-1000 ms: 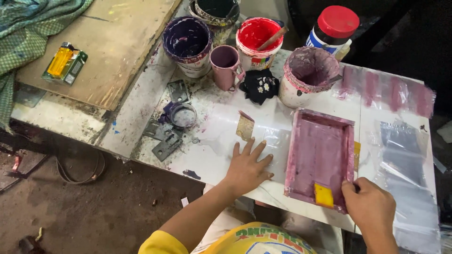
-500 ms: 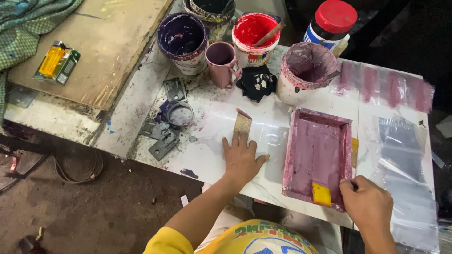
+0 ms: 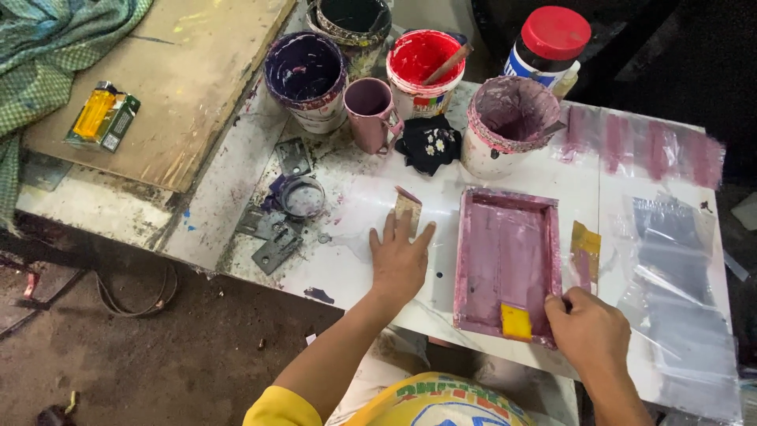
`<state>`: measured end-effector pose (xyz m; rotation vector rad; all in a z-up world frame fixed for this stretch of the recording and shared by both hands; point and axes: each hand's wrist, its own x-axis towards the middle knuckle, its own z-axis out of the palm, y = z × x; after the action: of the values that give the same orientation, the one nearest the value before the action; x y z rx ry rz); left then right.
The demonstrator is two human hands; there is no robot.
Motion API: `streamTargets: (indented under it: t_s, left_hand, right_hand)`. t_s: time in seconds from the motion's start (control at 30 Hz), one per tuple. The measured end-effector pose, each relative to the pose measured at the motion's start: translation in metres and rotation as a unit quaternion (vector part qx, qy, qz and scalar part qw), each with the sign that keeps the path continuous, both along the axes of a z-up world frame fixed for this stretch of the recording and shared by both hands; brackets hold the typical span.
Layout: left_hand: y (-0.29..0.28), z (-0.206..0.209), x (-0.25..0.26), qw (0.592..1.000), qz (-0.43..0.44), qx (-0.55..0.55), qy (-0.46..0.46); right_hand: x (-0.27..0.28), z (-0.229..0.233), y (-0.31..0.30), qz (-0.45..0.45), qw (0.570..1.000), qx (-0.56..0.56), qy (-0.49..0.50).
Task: The person spreads a purple substance inside a rectangular tray using a yellow sponge. They move the sponge back and forth to coat the interior surface evenly. The person then picks up a small wooden block and places it inside the tray.
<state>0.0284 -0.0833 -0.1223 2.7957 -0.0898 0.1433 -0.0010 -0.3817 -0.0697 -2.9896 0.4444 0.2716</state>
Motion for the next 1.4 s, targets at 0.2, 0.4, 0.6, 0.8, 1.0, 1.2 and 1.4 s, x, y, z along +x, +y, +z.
streamTargets:
  t_s: [0.2,0.4,0.6,0.8,1.0,1.2,1.4]
  left_hand:
    - [0.018,-0.031,0.001,0.986,-0.062,-0.014,-0.153]
    - [0.038,-0.038,0.010,0.974,-0.159,0.008,-0.163]
    - [0.049,-0.039,0.019,0.972,-0.195,-0.026,-0.129]
    - [0.053,-0.037,0.021,0.973,-0.209,-0.022,-0.097]
    - [0.059,-0.040,0.024,0.967,-0.225,-0.013,-0.117]
    - [0.057,-0.039,0.025,0.972,-0.216,-0.011,-0.097]
    - [0.061,-0.046,0.022,0.978,-0.190,-0.022,-0.084]
  right_hand:
    - [0.003,-0.005,0.016,-0.006,0.999,0.030,-0.010]
    - [0.004,-0.016,0.019,0.017,0.999,0.020,-0.034]
    - [0.006,-0.012,0.033,0.013,1.000,0.008,-0.011]
    - [0.003,-0.008,0.047,0.018,0.998,0.056,-0.039]
    - [0.004,-0.008,0.054,0.029,0.996,0.072,-0.032]
    - [0.005,-0.005,0.058,0.016,0.994,0.106,-0.022]
    - [0.005,-0.002,0.054,0.010,0.995,0.100,-0.012]
